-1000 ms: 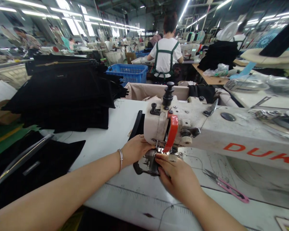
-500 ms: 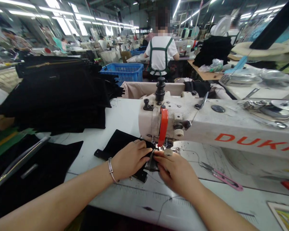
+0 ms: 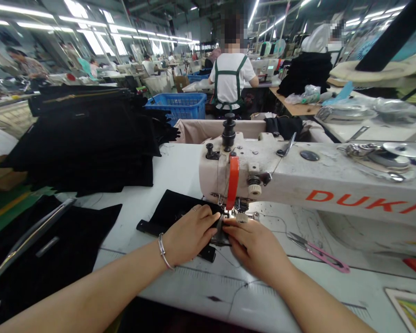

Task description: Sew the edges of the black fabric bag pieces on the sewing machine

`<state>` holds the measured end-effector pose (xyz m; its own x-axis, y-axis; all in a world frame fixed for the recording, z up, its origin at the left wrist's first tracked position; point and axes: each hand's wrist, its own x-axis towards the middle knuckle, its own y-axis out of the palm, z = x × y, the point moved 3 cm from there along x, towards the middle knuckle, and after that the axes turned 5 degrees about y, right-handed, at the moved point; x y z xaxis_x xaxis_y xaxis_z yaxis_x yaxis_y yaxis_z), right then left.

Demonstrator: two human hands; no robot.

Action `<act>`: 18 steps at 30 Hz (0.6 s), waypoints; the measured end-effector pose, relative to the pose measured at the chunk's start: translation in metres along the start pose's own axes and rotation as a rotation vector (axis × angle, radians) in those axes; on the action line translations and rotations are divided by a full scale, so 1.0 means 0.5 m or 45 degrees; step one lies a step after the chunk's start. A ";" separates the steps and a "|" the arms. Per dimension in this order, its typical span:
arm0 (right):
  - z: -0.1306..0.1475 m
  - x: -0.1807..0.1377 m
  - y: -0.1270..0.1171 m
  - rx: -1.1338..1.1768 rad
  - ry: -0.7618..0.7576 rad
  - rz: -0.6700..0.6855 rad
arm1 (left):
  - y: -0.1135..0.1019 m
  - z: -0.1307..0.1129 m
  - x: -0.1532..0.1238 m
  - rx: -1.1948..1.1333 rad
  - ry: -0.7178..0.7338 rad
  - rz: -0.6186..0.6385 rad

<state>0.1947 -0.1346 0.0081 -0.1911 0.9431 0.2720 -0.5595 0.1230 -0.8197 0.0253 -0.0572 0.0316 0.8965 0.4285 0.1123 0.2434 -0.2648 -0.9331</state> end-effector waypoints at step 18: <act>0.010 -0.007 -0.042 0.152 -0.198 0.231 | 0.038 -0.080 -0.089 -0.051 0.160 -0.213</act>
<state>0.2032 -0.1421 0.0266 -0.4133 0.8867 0.2074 -0.5940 -0.0899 -0.7994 0.0049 -0.1160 0.0224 0.8808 0.3588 0.3089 0.4052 -0.2338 -0.8838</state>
